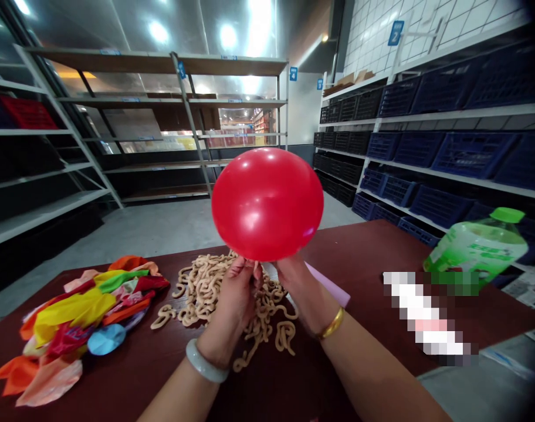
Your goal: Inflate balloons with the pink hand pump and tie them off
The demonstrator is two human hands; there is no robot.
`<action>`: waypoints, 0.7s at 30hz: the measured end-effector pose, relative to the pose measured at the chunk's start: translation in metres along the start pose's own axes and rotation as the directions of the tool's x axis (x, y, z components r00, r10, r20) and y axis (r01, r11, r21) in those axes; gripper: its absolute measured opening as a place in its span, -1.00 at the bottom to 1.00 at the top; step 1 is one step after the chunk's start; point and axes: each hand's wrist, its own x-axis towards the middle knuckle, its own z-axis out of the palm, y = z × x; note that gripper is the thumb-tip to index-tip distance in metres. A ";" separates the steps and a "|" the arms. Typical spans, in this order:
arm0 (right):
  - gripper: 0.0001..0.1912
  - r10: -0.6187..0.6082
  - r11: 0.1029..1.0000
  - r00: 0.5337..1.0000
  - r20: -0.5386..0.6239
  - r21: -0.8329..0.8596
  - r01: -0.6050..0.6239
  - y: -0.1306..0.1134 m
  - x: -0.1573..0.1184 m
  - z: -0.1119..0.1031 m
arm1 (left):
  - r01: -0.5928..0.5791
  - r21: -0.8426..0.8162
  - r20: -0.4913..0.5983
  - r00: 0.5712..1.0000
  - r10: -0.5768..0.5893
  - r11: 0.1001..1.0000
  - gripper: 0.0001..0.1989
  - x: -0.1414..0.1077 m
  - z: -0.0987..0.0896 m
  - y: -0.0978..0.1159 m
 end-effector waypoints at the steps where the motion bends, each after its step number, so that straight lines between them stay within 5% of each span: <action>1: -0.71 0.020 1.000 0.998 0.063 0.000 -0.020 0.003 -0.002 0.002 | -0.014 -0.005 -0.010 1.000 0.014 1.000 -0.74 0.002 -0.002 0.002; 6: -0.67 0.190 0.959 0.919 0.345 0.137 -0.249 0.011 -0.004 0.002 | -0.008 0.019 -0.077 0.997 0.009 1.000 -0.70 0.009 -0.012 0.004; 11: -0.78 0.227 0.944 0.914 0.337 0.155 -0.291 0.007 -0.007 -0.001 | 0.064 0.095 -0.153 0.987 -0.049 0.993 -0.66 0.011 -0.016 0.001; 15: -0.76 0.262 0.936 0.902 0.343 0.137 -0.324 0.012 -0.008 0.002 | 0.146 0.071 -0.104 0.985 -0.139 0.987 -0.64 0.012 -0.019 0.005; 21: -0.78 0.256 0.949 0.952 0.168 0.142 -0.281 0.023 0.012 0.007 | 0.161 0.058 -0.138 0.979 -0.151 0.985 -0.58 0.017 -0.027 0.009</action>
